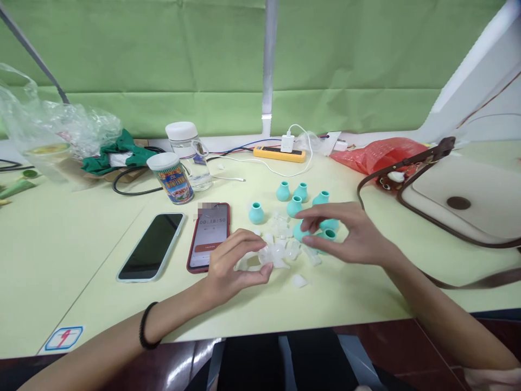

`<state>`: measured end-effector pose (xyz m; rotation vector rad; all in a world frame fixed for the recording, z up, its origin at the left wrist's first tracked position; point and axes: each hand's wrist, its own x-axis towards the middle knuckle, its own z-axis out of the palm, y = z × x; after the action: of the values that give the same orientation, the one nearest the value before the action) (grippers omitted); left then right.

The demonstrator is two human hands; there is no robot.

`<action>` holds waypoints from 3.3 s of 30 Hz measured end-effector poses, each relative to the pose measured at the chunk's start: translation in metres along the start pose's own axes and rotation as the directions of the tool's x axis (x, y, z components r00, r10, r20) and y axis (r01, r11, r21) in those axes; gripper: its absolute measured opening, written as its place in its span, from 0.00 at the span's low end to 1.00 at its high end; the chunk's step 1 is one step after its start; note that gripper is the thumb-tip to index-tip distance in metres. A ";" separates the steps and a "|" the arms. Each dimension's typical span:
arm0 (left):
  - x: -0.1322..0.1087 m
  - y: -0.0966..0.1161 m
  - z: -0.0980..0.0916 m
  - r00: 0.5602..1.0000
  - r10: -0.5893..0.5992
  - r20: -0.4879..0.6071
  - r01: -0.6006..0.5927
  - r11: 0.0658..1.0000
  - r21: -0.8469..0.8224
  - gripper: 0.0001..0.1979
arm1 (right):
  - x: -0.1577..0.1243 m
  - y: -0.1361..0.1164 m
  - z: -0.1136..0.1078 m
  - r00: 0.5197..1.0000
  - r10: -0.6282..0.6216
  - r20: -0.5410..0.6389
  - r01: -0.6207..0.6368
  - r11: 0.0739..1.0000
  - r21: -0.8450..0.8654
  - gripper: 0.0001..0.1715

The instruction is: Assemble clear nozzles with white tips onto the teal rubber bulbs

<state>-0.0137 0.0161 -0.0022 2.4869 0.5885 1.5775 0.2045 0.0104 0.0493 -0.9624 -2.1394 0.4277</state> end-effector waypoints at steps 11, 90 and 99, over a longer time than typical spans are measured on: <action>-0.007 -0.005 0.007 0.999 -0.018 0.048 0.021 0.998 -0.063 0.13 | -0.035 0.027 -0.006 0.971 0.238 0.037 -0.157 0.742 -0.652 0.20; 0.000 0.007 0.005 0.648 -0.673 0.356 0.761 0.564 -0.320 0.16 | -0.029 0.007 0.071 0.978 0.116 -0.171 -0.110 0.993 0.047 0.11; 0.001 0.010 0.002 0.822 -0.503 0.268 0.555 0.814 -0.172 0.15 | -0.023 0.004 0.064 0.971 0.239 0.001 -0.234 0.953 0.192 0.08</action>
<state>-0.0086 0.0081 0.0011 2.0220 0.9000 1.0789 0.1695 -0.0044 -0.0067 -1.1098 -1.9280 0.7228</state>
